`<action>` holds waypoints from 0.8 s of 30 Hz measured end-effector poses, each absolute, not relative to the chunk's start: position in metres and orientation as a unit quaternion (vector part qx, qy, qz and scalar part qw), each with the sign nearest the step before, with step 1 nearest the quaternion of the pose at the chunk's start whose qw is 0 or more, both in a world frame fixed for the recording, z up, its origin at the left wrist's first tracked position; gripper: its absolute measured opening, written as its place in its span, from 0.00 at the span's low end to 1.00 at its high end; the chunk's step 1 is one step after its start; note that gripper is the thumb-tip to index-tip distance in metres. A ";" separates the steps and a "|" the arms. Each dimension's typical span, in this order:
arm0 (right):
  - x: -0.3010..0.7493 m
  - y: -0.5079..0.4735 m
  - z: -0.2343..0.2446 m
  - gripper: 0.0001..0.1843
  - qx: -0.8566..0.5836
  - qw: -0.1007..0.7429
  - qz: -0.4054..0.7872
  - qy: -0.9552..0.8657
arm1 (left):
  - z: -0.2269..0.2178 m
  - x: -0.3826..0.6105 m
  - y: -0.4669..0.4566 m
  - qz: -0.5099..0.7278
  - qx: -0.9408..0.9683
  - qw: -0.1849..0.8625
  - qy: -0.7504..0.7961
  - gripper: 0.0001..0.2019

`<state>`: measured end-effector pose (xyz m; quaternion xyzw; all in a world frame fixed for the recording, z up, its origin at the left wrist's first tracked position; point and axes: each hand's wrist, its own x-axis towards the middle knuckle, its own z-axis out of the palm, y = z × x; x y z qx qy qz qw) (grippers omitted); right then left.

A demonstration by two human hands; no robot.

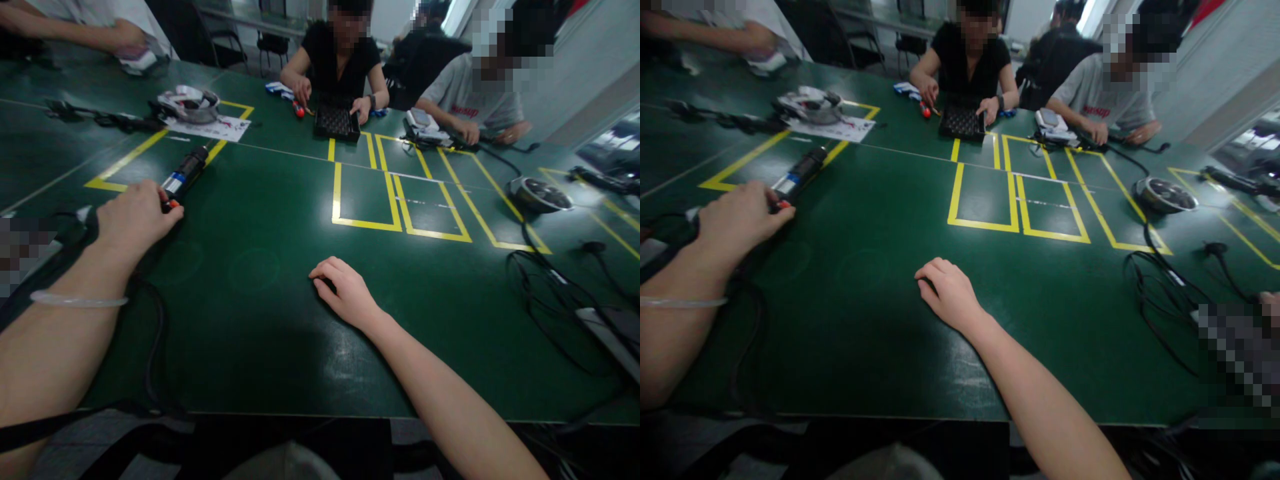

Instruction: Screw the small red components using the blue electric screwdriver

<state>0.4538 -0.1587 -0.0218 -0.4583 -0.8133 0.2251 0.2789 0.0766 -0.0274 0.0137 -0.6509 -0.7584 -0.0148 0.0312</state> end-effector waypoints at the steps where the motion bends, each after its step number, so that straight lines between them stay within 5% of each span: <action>1: 0.454 -0.159 -0.022 0.07 -0.459 0.278 0.225 -0.813 | 0.014 0.076 -0.028 -0.022 -0.649 0.026 -0.760 0.35; 9: 0.454 -0.159 -0.023 0.07 -0.458 0.281 0.228 -0.812 | 0.028 0.105 -0.043 -0.077 -0.672 0.089 -0.731 0.32; 18: 0.453 -0.158 -0.023 0.07 -0.449 0.346 0.302 -0.766 | 0.024 0.196 -0.090 -0.187 -0.887 -0.136 -0.401 0.17; 24: 0.448 -0.158 -0.027 0.08 -0.445 0.379 0.438 -0.683 | 0.010 0.212 -0.108 -0.172 -0.939 -0.107 -0.279 0.18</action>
